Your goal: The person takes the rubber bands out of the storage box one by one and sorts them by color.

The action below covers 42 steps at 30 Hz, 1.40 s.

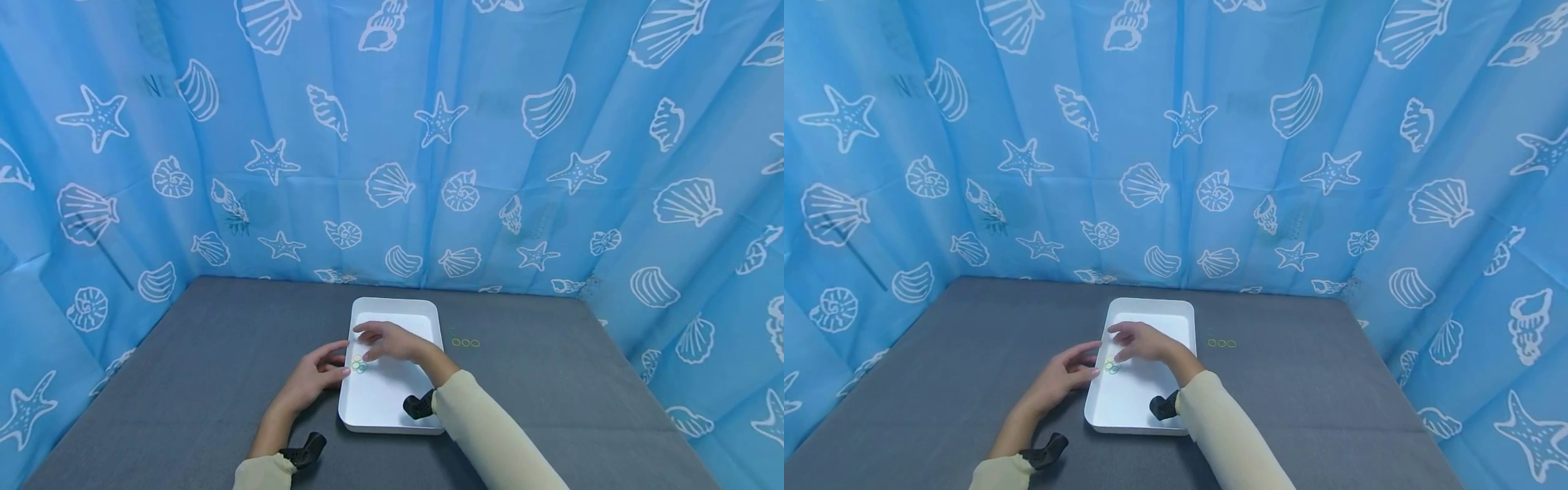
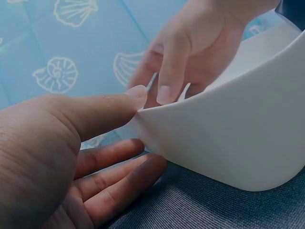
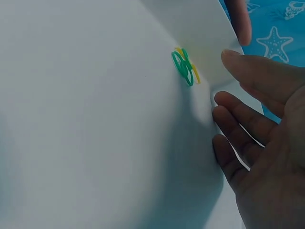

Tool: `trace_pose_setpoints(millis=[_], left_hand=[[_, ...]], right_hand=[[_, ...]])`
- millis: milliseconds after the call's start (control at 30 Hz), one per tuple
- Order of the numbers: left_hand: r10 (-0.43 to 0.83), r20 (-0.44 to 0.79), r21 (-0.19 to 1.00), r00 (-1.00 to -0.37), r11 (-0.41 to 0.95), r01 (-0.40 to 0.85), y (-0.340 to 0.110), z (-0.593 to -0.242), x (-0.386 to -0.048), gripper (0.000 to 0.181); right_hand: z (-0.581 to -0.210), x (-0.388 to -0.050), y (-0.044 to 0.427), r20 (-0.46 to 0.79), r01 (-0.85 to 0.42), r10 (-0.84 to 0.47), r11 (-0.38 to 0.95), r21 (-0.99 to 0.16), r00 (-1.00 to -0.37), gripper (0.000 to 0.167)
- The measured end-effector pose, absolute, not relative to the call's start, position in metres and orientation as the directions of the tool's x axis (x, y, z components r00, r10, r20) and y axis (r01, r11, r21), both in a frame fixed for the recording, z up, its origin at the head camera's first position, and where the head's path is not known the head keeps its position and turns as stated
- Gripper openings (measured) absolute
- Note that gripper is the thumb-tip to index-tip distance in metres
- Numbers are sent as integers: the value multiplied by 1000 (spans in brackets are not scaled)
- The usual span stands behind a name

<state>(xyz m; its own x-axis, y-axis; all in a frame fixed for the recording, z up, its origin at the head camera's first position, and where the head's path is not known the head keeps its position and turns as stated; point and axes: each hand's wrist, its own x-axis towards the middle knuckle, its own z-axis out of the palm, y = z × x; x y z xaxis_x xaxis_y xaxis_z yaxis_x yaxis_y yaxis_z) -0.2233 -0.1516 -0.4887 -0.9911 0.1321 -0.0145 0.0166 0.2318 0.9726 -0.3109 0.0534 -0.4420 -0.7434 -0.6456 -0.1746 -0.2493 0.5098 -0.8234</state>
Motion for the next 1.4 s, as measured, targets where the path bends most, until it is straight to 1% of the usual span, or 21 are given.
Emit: trace_pose_setpoints(millis=[267, 567, 767, 933, 1100, 1200, 1400], left_hand=[[136, -13, 975, -991, 223, 17, -151, -489, -223, 54], [129, -19, 974, -991, 225, 11, -151, -489, -224, 53], [132, -19, 973, -991, 231, 12, -152, -489, -224, 53], [137, -18, 972, -990, 233, 14, -152, -489, -224, 52], [132, -20, 973, -991, 232, 11, -152, -489, -224, 52], [130, -21, 973, -991, 229, 9, -152, -488, -224, 52], [144, -16, 977, -989, 211, 15, -152, -488, -223, 53]], right_hand=[[-444, -312, 50, -181, -290, -649, 548, -785, -739, 49], [-447, -314, 45, -225, -311, -652, 600, -737, -724, 33], [-446, -312, 44, -250, -321, -658, 619, -717, -710, 30], [-446, -312, 43, -251, -330, -667, 617, -714, -702, 23], [-449, -311, 41, -249, -330, -652, 631, -702, -716, 10], [-450, -311, 40, -251, -324, -636, 645, -692, -730, 6], [-452, -312, 38, -256, -309, -621, 653, -692, -741, 8]])
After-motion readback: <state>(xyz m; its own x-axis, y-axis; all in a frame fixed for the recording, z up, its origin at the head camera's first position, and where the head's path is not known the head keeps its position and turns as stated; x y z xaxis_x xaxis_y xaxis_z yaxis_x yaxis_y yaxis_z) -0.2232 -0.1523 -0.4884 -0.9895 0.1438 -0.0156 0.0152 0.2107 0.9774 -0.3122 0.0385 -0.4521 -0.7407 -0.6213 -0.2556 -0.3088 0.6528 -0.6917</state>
